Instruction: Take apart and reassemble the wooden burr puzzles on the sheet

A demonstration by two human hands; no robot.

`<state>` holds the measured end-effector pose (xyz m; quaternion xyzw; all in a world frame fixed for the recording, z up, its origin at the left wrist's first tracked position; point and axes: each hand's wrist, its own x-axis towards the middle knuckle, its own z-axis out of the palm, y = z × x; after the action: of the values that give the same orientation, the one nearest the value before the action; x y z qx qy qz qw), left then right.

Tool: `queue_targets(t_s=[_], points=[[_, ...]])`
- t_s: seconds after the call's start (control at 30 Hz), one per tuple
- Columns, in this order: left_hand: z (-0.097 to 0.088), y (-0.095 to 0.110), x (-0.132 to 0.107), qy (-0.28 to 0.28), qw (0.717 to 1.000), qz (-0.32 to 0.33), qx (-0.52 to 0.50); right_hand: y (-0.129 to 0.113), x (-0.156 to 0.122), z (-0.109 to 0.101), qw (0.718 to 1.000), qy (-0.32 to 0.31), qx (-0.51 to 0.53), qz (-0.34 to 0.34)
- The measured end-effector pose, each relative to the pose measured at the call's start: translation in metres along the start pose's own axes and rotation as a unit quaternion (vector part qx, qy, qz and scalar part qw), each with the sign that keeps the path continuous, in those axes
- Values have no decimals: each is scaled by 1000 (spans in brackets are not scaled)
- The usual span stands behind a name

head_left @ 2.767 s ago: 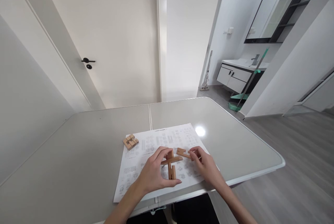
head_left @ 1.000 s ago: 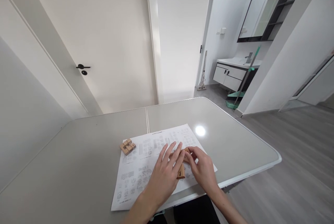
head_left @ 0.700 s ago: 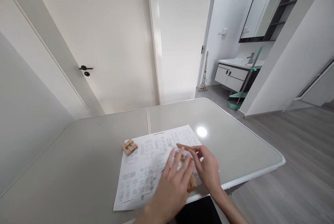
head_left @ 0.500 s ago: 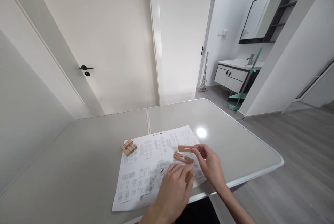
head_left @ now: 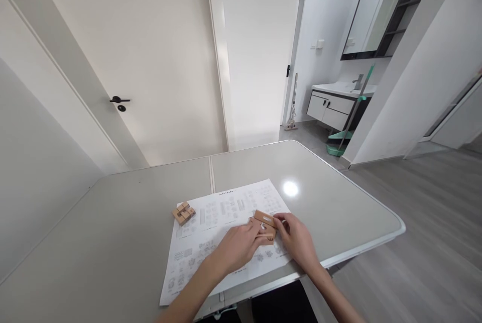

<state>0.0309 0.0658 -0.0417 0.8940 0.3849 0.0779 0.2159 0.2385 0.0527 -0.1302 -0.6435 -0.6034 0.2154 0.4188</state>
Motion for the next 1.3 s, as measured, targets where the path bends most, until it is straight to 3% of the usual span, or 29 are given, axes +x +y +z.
queue_targets(t_s=[0.13, 0.4, 0.63, 0.8, 1.0, 1.2, 1.3], points=[[8, -12, 10, 23, 994, 102, 20, -1, 0, 1, 1000, -2, -11, -20], [-2, -23, 16, 91, 989, 112, 41, -4, 0, -2, 998, -33, 8, -55], [-18, -32, 35, 16, 984, 151, 97, -2, 0, -1, 998, -37, 23, -51], [-22, -27, 48, -6, 975, 165, 146, -3, 0, 0, 999, -27, 21, -39], [-31, -38, 43, 2, 981, 88, 175, -5, -1, -2, 999, -5, 31, -10], [-51, -81, 5, 66, 974, -93, 193, -7, -4, -6, 999, -16, 33, 1], [-55, -92, -8, 84, 959, -172, 208, -10, -5, -8, 999, -22, 33, 3]])
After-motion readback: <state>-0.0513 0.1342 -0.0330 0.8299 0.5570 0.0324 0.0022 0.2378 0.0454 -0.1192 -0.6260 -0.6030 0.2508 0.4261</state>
